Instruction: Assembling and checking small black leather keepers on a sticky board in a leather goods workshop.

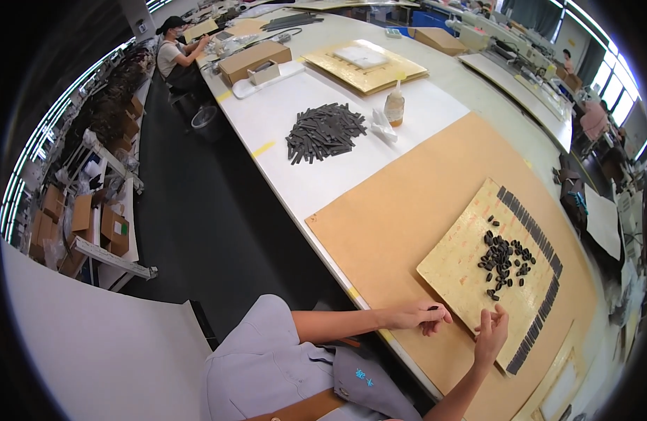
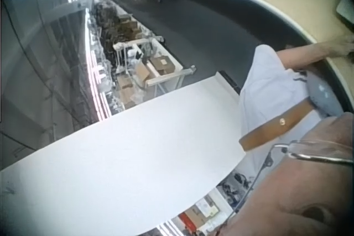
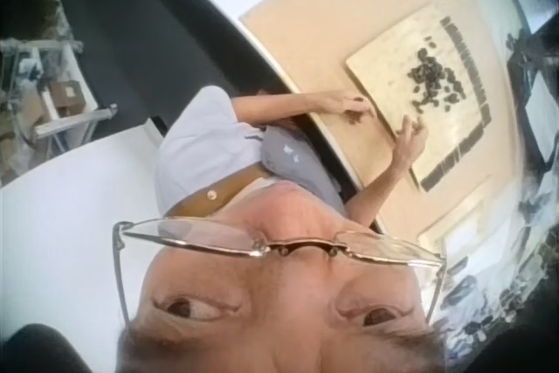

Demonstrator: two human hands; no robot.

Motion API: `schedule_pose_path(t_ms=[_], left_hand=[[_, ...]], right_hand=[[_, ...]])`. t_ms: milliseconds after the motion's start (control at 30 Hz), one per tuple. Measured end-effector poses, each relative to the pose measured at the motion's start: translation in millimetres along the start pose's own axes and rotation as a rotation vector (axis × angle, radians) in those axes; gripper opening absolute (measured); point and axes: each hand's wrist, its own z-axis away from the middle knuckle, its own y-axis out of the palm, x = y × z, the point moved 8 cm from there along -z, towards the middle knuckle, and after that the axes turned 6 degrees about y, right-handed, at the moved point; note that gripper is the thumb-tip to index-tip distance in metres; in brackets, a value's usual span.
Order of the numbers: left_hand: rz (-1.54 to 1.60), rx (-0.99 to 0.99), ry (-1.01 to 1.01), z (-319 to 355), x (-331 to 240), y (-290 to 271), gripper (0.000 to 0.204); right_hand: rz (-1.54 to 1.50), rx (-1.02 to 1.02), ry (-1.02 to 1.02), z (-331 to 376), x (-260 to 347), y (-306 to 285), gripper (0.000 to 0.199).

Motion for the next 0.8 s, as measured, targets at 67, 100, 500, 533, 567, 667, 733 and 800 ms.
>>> schedule_pose_path(t_ms=[67,100,500,533,567,667,733,800], left_hand=[[0.024,-0.056,0.147,2.3,-16.1,0.8,0.045],[0.023,-0.052,0.143,3.5,-18.4,4.4,0.045],[0.111,-0.254,0.095,-2.0,12.9,-7.4,0.039],[0.076,-0.231,-0.016,2.6,16.1,-6.0,0.036],[-0.038,-0.235,-0.016,2.1,10.0,-3.7,0.035],[-0.125,-0.284,-0.054,6.7,8.0,-5.8,0.033],[0.060,-0.270,-0.092,4.3,3.5,-4.7,0.031],[0.119,-0.254,-0.125,2.9,6.6,-8.9,0.030]], right_hand=[[-0.046,0.214,0.111,19.2,-5.3,13.9,0.019],[-0.089,0.433,0.231,37.6,-9.0,34.4,0.019],[-0.571,0.200,0.357,67.1,-36.7,37.1,0.008],[-0.543,0.260,0.358,67.1,-44.0,37.5,0.009],[-0.544,0.285,0.358,68.3,-44.3,38.0,0.010],[-0.620,0.333,0.407,70.1,-40.5,50.3,0.011],[-0.671,0.370,0.414,67.2,-46.0,51.9,0.012],[-0.756,0.360,0.429,66.7,-47.4,47.7,0.011]])
